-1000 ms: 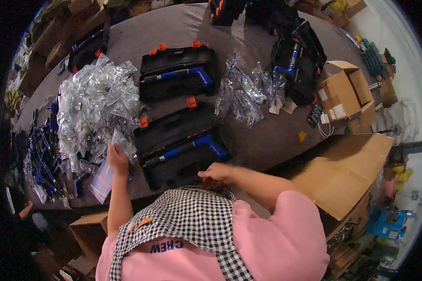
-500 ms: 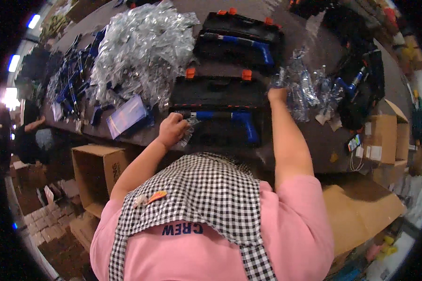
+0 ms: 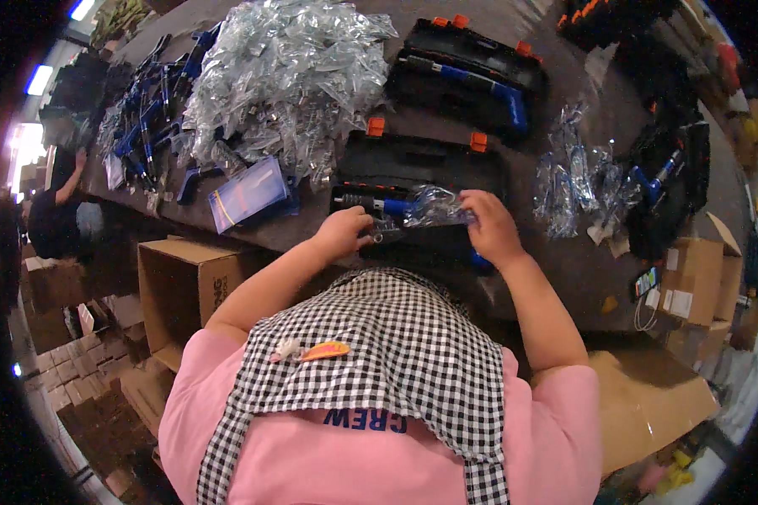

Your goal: Packing a handheld tool into a plastic case, adding accessories, and placing the case into a cardboard shipping box.

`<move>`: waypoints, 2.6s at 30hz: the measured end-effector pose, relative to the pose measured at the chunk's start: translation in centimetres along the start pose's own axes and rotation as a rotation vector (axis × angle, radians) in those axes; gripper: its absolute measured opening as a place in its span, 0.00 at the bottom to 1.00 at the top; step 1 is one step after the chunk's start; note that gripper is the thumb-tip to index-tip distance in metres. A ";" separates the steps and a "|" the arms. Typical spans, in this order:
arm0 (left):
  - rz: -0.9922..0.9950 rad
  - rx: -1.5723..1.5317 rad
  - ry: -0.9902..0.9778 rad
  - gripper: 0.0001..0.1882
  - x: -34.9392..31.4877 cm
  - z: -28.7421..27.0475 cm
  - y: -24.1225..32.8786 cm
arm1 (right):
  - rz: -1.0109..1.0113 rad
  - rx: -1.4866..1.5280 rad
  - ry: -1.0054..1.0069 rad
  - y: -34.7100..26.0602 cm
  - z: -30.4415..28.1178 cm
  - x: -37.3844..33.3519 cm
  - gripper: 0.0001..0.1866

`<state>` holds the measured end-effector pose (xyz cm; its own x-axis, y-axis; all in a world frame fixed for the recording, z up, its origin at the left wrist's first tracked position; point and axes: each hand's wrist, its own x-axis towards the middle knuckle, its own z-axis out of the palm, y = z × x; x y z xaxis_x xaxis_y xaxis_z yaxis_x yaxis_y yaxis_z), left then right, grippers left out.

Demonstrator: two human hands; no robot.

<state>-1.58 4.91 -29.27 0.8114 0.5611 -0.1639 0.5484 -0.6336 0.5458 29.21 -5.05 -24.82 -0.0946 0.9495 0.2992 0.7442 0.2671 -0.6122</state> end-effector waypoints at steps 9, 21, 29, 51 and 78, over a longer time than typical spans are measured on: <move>0.372 0.229 0.025 0.06 -1.2 0.2 -3.9 | -0.214 -0.227 -0.163 -1.4 3.8 -1.0 0.19; 0.106 0.463 -0.297 0.07 -2.3 -0.5 -0.5 | -0.076 -0.296 -0.378 -2.6 4.6 0.3 0.12; -0.294 0.232 -0.245 0.11 -1.4 -1.7 4.2 | -0.164 -0.361 -0.224 -1.3 5.8 -1.7 0.12; 0.845 0.298 0.567 0.17 1.3 0.2 7.0 | -0.040 -0.199 -0.164 -4.0 2.2 1.8 0.08; 0.348 0.160 0.501 0.25 4.6 2.2 4.6 | -0.223 -0.148 -0.014 0.3 4.8 -1.3 0.17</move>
<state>5.06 3.41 -29.35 0.7757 0.4646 0.4272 0.3243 -0.8741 0.3617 26.40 -5.40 -28.88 -0.2759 0.8721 0.4041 0.7923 0.4443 -0.4181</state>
